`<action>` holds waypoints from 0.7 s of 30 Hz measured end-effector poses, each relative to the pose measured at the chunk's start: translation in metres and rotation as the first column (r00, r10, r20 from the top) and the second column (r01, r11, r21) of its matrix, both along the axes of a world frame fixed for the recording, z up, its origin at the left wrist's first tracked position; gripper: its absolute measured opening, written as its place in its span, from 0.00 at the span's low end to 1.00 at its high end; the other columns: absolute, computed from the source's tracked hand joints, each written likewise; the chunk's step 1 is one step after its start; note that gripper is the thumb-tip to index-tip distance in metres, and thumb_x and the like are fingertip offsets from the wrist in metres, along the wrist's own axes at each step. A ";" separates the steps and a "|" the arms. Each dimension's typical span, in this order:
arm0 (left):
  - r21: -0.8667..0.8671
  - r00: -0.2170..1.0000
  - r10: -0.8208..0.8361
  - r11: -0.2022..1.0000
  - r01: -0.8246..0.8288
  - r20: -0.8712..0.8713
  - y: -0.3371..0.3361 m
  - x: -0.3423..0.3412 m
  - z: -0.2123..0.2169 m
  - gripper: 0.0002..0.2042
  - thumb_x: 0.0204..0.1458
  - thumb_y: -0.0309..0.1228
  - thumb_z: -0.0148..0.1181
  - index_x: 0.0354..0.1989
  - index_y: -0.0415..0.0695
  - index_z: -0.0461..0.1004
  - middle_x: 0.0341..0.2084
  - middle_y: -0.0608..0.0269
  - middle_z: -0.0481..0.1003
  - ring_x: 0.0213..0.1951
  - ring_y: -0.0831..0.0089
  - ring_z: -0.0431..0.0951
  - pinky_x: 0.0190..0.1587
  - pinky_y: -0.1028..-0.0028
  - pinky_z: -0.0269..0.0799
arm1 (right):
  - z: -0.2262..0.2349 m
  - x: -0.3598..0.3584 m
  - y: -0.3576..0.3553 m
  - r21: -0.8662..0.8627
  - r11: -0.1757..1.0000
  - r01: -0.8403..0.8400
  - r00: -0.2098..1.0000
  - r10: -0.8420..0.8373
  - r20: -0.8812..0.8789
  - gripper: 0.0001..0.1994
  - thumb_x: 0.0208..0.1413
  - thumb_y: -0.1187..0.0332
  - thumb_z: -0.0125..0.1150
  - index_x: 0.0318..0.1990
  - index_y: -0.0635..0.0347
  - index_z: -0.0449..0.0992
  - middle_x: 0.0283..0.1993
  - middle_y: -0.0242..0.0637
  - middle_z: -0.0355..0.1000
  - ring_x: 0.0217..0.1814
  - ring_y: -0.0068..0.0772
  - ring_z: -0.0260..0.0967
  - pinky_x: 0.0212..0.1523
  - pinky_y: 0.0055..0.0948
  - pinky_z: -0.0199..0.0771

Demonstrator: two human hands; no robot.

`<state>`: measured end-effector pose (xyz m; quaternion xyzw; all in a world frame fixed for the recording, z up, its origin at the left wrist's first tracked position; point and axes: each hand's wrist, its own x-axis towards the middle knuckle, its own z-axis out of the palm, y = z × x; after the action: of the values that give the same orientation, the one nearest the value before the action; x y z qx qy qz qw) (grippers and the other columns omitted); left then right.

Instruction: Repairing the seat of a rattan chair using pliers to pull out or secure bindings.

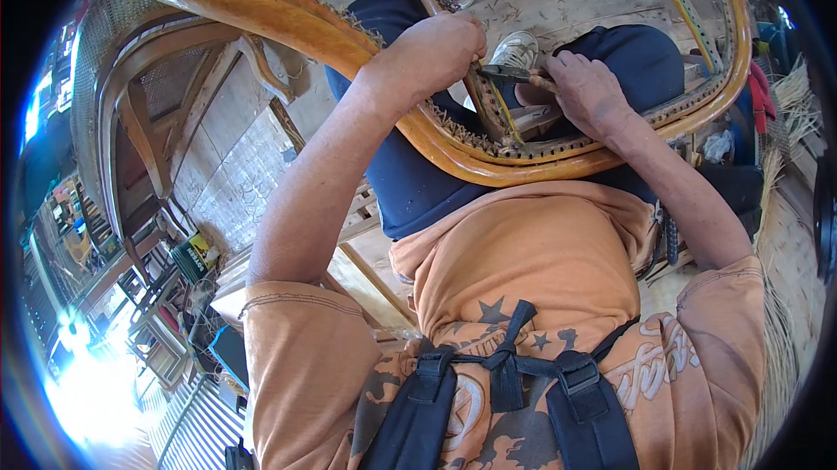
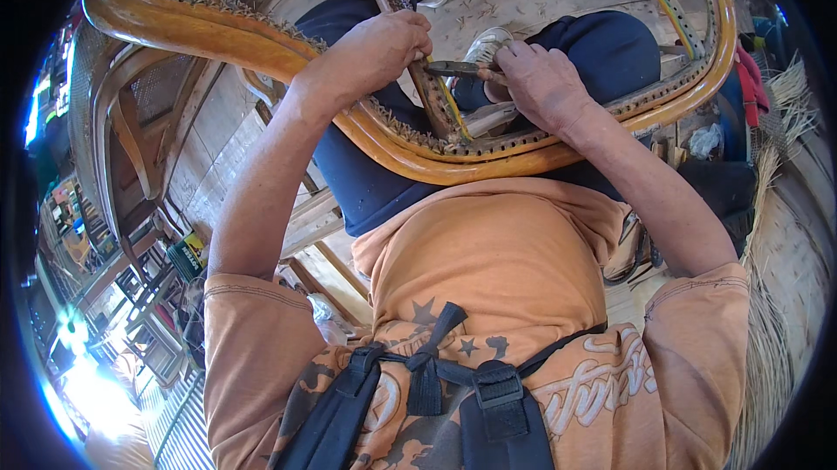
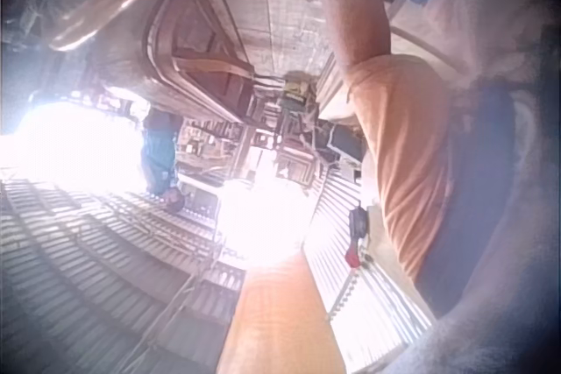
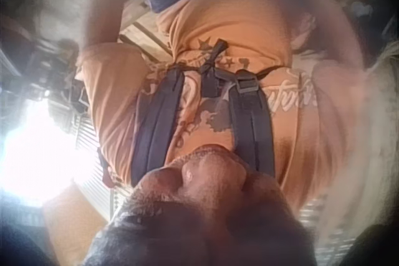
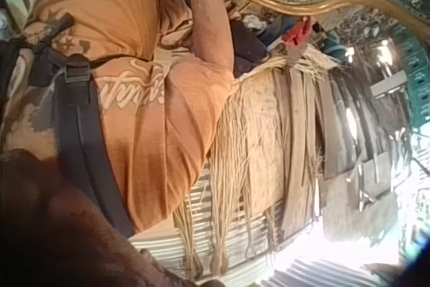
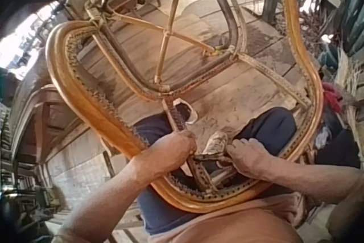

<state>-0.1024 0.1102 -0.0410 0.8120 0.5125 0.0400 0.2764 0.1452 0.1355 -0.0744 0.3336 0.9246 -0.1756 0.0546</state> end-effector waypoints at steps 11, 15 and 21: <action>-0.008 1.000 0.026 1.000 -0.025 0.007 -0.001 0.005 0.011 0.05 0.48 0.23 0.54 0.32 0.39 0.76 0.42 0.54 0.72 0.43 0.54 0.75 0.45 0.64 0.72 | -0.009 0.007 0.009 -0.237 0.907 0.349 0.889 -0.400 -0.223 0.10 0.58 0.65 0.52 0.46 0.54 0.70 0.41 0.46 0.73 0.44 0.52 0.70 0.43 0.40 0.72; 0.237 0.994 -0.040 0.969 0.065 -0.106 -0.017 0.014 0.025 0.07 0.48 0.24 0.56 0.35 0.42 0.77 0.52 0.56 0.69 0.53 0.55 0.69 0.52 0.63 0.69 | 0.007 0.015 0.022 -0.415 0.745 0.522 0.715 -0.648 -0.264 0.12 0.59 0.62 0.52 0.47 0.57 0.71 0.41 0.43 0.75 0.41 0.43 0.74 0.38 0.32 0.73; 0.112 0.995 -0.013 0.993 0.024 -0.101 -0.055 0.029 0.035 0.11 0.47 0.28 0.61 0.39 0.43 0.77 0.52 0.57 0.69 0.57 0.56 0.65 0.56 0.60 0.64 | 0.076 0.028 0.011 -0.972 0.152 0.181 0.288 -0.953 -0.096 0.15 0.59 0.61 0.52 0.47 0.62 0.71 0.41 0.36 0.75 0.36 0.23 0.75 0.28 0.19 0.66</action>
<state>-0.0731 0.0557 -0.0058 0.8321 0.5151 0.0256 0.2041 0.1733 0.1464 0.0013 0.5251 0.3860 -0.7145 -0.2543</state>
